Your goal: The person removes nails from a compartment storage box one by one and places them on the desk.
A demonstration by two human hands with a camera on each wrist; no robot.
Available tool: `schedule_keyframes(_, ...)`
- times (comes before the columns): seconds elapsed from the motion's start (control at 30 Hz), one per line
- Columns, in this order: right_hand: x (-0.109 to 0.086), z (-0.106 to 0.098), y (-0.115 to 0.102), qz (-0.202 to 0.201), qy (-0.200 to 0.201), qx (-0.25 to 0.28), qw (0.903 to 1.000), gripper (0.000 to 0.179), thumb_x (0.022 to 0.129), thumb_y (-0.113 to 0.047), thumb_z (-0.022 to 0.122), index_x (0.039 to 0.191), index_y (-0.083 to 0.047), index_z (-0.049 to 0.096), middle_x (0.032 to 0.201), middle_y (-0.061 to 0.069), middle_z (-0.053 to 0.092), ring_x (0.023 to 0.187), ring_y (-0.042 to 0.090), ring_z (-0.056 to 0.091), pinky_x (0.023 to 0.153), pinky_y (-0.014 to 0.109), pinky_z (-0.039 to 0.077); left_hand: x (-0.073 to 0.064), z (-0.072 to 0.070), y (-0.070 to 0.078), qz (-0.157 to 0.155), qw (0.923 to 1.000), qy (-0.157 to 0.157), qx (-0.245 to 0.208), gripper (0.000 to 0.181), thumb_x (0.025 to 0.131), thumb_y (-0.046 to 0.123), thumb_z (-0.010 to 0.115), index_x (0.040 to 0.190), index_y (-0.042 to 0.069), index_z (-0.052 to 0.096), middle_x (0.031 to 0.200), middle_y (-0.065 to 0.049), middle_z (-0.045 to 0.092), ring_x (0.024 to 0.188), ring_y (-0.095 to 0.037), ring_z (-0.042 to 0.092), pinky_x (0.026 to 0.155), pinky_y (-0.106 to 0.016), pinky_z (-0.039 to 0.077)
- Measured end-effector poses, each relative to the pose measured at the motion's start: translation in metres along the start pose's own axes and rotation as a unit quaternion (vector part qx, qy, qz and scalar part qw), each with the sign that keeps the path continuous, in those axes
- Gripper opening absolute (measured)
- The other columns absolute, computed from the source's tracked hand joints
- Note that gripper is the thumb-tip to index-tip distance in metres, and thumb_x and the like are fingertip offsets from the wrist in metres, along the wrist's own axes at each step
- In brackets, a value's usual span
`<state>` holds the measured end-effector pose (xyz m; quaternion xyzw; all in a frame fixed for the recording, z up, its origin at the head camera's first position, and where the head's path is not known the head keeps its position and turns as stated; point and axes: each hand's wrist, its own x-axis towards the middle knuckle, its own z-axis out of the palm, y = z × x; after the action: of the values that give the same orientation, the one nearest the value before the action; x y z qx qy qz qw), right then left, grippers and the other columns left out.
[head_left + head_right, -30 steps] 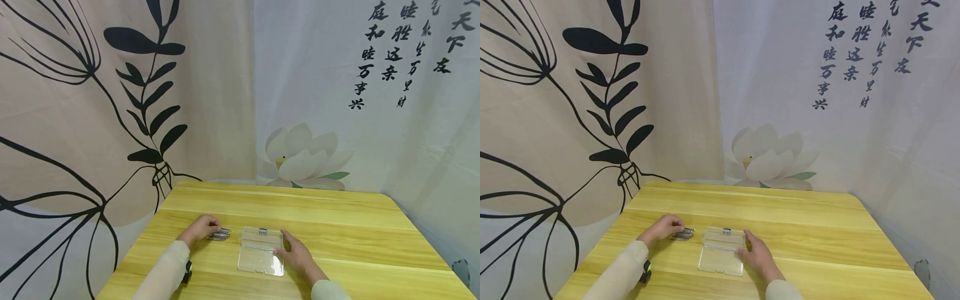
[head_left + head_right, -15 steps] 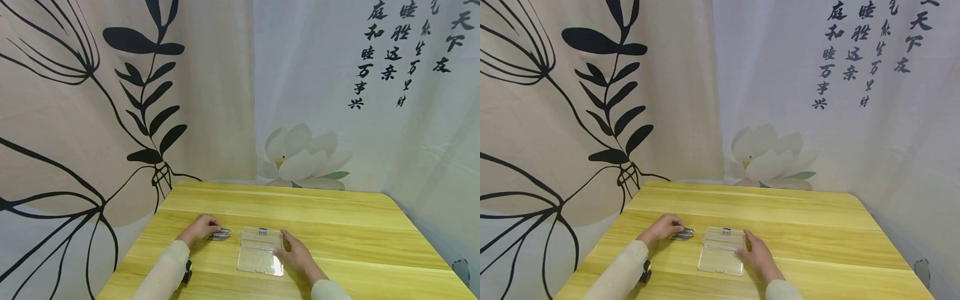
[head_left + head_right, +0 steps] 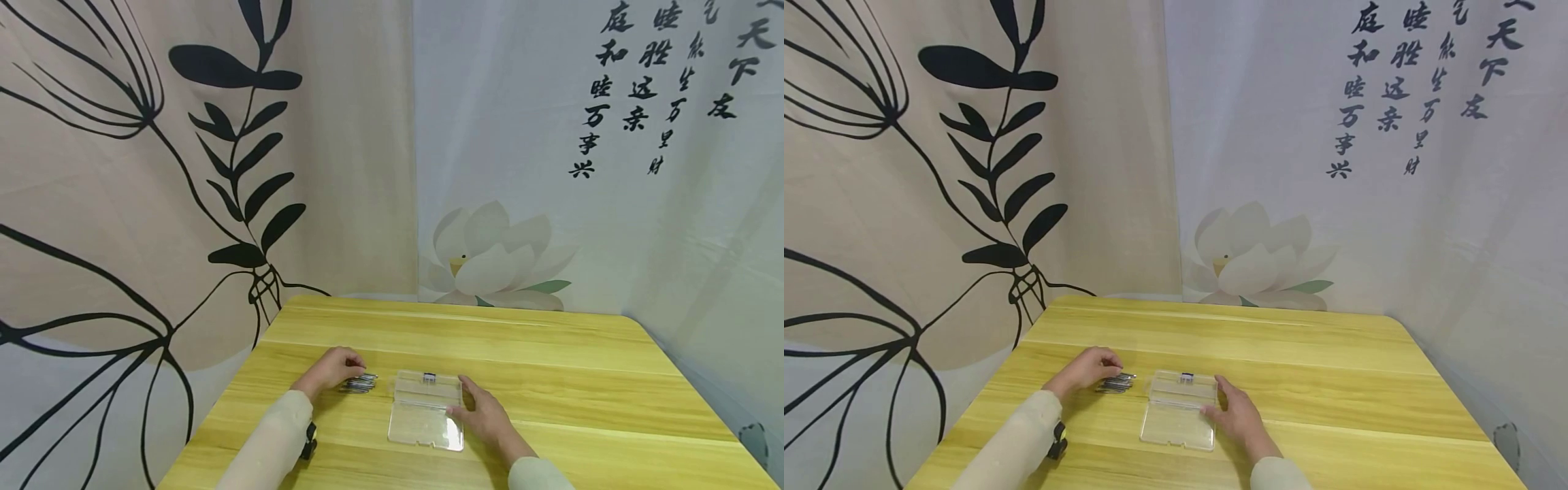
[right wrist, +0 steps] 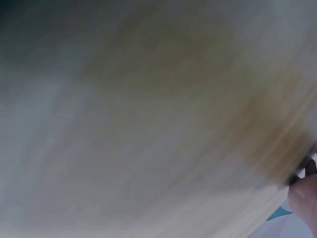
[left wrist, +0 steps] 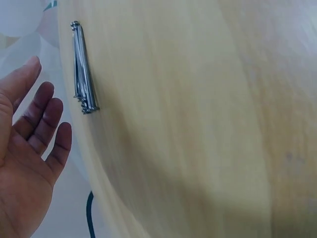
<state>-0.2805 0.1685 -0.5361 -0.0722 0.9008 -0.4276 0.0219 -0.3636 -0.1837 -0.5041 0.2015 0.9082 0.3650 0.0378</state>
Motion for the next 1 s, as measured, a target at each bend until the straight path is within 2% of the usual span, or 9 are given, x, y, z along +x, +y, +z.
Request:
schedule_keyframes(0.23,0.000,-0.001,0.000,-0.002,-0.003,0.003,1.0000,0.080,0.089,-0.039,0.073,0.153,-0.009,0.037,0.145,0.020,0.049,0.136,0.050,0.034,0.106,0.068,0.024,0.005,0.001,0.011,0.014,0.9998,-0.011,0.007,0.011,0.095,0.016,0.069,0.100,0.008,0.073,0.093,0.003,0.066,0.084,-0.013,0.059,0.074,-0.035,0.050)
schedule_keyframes(0.6,-0.003,-0.001,-0.001,0.000,-0.002,0.007,1.0000,0.079,0.090,-0.040,0.072,0.153,-0.009,0.036,0.146,0.020,0.047,0.136,0.050,0.034,0.106,0.068,0.025,0.012,0.009,0.026,0.018,0.9991,-0.030,-0.023,0.015,0.095,0.017,0.069,0.104,0.006,0.072,0.096,0.004,0.066,0.088,-0.014,0.059,0.078,-0.037,0.050)
schedule_keyframes(1.0,-0.001,0.000,0.000,-0.005,-0.005,0.011,0.9999,0.080,0.089,-0.039,0.073,0.153,-0.009,0.036,0.146,0.020,0.047,0.135,0.050,0.035,0.106,0.068,0.025,0.018,0.021,0.045,0.057,0.9970,-0.044,-0.027,0.013,0.095,0.016,0.069,0.103,0.006,0.072,0.096,0.004,0.066,0.087,-0.016,0.060,0.075,-0.032,0.050)
